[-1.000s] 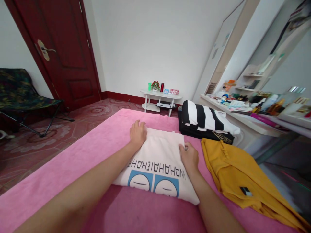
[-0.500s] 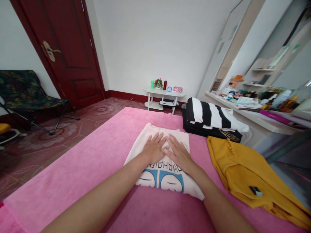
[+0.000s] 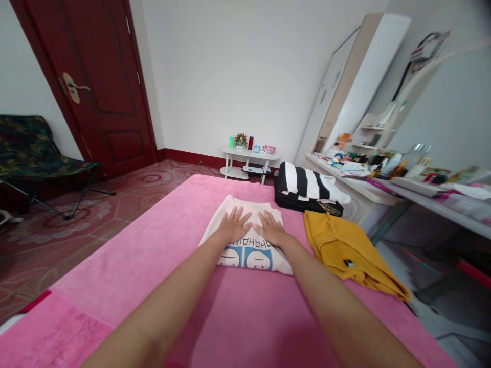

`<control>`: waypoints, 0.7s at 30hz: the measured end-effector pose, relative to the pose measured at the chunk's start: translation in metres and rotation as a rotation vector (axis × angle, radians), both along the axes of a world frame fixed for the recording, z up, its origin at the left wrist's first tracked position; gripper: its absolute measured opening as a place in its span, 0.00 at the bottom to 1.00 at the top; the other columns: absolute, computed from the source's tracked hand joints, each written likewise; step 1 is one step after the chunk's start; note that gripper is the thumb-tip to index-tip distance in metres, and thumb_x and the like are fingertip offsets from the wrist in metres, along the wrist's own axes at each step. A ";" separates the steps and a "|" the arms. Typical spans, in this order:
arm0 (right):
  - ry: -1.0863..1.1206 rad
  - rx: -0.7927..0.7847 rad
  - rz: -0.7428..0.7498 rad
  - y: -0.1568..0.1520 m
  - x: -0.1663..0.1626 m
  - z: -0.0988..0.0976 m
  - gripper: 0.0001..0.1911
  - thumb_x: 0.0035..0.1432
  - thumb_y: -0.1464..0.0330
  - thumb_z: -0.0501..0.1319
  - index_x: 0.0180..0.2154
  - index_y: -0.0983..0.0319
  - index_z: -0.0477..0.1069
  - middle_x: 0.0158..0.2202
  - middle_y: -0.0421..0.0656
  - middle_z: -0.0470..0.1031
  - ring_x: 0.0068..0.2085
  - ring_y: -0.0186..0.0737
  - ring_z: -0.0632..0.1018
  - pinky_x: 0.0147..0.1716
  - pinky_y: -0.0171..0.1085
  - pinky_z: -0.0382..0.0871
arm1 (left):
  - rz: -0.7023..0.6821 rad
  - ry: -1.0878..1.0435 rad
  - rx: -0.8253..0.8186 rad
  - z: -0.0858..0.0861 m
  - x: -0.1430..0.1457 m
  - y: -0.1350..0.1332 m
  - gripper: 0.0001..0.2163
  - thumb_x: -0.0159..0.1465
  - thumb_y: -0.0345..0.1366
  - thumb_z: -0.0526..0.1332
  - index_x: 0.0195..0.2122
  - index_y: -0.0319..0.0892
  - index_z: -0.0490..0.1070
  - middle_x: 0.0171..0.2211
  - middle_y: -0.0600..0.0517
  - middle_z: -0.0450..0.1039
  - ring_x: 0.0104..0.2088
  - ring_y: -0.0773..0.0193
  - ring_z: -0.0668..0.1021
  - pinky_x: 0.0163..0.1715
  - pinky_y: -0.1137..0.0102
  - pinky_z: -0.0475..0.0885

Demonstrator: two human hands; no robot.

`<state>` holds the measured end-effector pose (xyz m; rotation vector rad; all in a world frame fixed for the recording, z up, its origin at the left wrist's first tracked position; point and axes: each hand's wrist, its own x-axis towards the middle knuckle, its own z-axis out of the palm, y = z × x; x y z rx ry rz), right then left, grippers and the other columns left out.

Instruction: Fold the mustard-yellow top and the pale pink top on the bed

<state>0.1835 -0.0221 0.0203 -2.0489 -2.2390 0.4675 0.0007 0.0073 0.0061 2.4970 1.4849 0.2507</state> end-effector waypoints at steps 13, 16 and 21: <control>0.010 0.101 -0.166 -0.077 0.004 -0.019 0.36 0.63 0.51 0.38 0.65 0.64 0.43 0.68 0.47 0.38 0.67 0.47 0.45 0.61 0.50 0.44 | 0.110 -0.009 -0.014 -0.001 -0.062 -0.082 0.33 0.62 0.61 0.39 0.64 0.51 0.50 0.67 0.47 0.42 0.65 0.48 0.48 0.59 0.52 0.50; 0.004 0.216 -0.212 -0.101 0.008 -0.027 0.33 0.64 0.56 0.38 0.65 0.68 0.45 0.67 0.51 0.44 0.66 0.46 0.49 0.61 0.50 0.45 | 0.181 -0.055 0.058 -0.004 -0.067 -0.099 0.31 0.64 0.58 0.41 0.63 0.48 0.54 0.66 0.45 0.46 0.65 0.51 0.51 0.59 0.55 0.52; 0.038 0.415 -0.240 -0.127 0.016 -0.028 0.27 0.64 0.61 0.42 0.58 0.67 0.60 0.59 0.52 0.63 0.59 0.45 0.63 0.58 0.44 0.53 | 0.261 -0.124 0.191 -0.011 -0.068 -0.117 0.25 0.67 0.52 0.43 0.59 0.46 0.60 0.64 0.46 0.54 0.63 0.55 0.56 0.60 0.58 0.52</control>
